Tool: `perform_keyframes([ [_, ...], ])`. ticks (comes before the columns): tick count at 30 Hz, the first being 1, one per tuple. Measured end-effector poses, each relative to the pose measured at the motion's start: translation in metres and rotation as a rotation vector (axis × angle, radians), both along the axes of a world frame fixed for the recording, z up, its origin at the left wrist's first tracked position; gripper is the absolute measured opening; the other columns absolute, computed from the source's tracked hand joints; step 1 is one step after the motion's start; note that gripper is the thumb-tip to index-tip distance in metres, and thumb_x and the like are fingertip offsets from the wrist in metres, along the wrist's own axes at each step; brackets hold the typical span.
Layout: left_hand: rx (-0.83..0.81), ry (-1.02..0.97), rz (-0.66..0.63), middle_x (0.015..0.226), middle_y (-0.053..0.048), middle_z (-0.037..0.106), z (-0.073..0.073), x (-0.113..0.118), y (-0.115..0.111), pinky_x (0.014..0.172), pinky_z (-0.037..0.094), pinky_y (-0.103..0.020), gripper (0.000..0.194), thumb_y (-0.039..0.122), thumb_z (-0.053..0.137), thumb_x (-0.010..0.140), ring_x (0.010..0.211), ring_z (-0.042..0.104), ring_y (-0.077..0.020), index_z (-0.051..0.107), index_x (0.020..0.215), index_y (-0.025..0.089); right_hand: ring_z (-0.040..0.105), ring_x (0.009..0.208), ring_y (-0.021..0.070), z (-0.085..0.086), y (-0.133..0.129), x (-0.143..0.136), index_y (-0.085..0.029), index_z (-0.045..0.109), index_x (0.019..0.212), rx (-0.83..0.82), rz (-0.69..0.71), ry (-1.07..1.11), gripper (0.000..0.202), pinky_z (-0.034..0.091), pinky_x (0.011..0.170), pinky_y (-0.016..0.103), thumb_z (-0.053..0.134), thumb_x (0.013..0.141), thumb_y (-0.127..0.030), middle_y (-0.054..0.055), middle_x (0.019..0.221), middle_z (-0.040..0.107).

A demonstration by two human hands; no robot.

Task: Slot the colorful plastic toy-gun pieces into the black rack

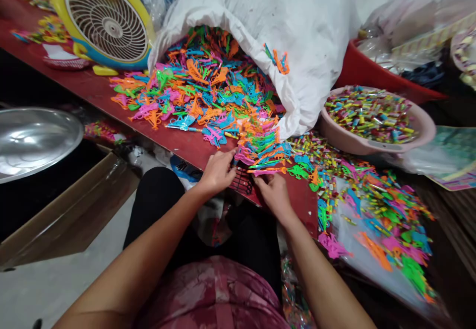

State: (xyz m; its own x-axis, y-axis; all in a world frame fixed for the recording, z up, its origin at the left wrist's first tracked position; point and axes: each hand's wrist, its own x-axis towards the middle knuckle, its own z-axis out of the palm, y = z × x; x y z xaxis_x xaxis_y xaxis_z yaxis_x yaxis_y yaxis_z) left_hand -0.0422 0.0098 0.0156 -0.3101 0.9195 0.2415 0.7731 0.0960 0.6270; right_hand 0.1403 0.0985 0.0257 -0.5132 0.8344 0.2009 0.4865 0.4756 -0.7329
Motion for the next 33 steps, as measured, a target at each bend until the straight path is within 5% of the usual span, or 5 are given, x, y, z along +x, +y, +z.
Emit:
perform_keyframes([
  [5, 0.008, -0.045, -0.002, 0.104, -0.009, 0.068, 0.002, -0.001, -0.002, 0.084, 0.044, -0.037, 0.036, 0.024, 0.052, 0.086, 0.100, 0.058, -0.0257, 0.060, 0.120, 0.016, 0.056, 0.057, 0.0150, 0.014, 0.003, 0.009, -0.016, 0.070, 0.081, -0.063, 0.067, 0.020, 0.030, 0.041, 0.057, 0.026, 0.063, 0.084, -0.046, 0.002, 0.068, 0.067],
  [14, -0.025, -0.055, 0.009, 0.106, -0.009, 0.068, -0.001, -0.002, 0.001, 0.090, 0.043, -0.040, 0.044, 0.025, 0.054, 0.086, 0.107, 0.057, -0.0282, 0.056, 0.129, 0.016, 0.056, 0.061, 0.0170, 0.013, -0.016, -0.002, -0.020, 0.058, 0.078, 0.311, 0.050, -0.133, 0.026, 0.040, 0.061, 0.028, 0.048, 0.096, -0.036, 0.003, 0.067, 0.062],
  [22, 0.019, -0.063, 0.010, 0.091, -0.007, 0.067, -0.001, -0.001, -0.002, 0.080, 0.042, -0.037, 0.027, 0.026, 0.055, 0.087, 0.095, 0.058, -0.0269, 0.061, 0.112, 0.018, 0.065, 0.074, 0.0217, 0.004, -0.025, -0.012, -0.018, 0.063, 0.099, 0.325, -0.032, -0.241, 0.025, 0.041, 0.067, 0.029, 0.041, 0.099, -0.031, 0.010, 0.085, 0.071],
  [26, 0.097, -0.094, 0.130, 0.094, -0.007, 0.066, -0.007, 0.001, 0.002, 0.081, 0.044, -0.036, 0.026, 0.024, 0.057, 0.083, 0.094, 0.059, -0.0245, 0.058, 0.109, 0.018, 0.066, 0.079, 0.0225, 0.003, -0.025, -0.010, -0.018, 0.064, 0.097, 0.230, 0.021, -0.206, 0.023, 0.043, 0.069, 0.029, 0.046, 0.097, -0.032, 0.010, 0.088, 0.072],
  [33, 0.083, -0.096, 0.282, 0.082, -0.003, 0.058, -0.004, 0.005, -0.006, 0.066, 0.041, -0.031, 0.016, 0.034, 0.055, 0.078, 0.075, 0.057, -0.0201, 0.049, 0.086, 0.022, 0.066, 0.084, 0.0180, 0.017, -0.024, 0.075, -0.019, 0.061, 0.117, 0.214, -0.122, -0.007, 0.027, 0.049, 0.076, 0.029, 0.050, 0.096, -0.031, 0.006, 0.096, 0.071],
])
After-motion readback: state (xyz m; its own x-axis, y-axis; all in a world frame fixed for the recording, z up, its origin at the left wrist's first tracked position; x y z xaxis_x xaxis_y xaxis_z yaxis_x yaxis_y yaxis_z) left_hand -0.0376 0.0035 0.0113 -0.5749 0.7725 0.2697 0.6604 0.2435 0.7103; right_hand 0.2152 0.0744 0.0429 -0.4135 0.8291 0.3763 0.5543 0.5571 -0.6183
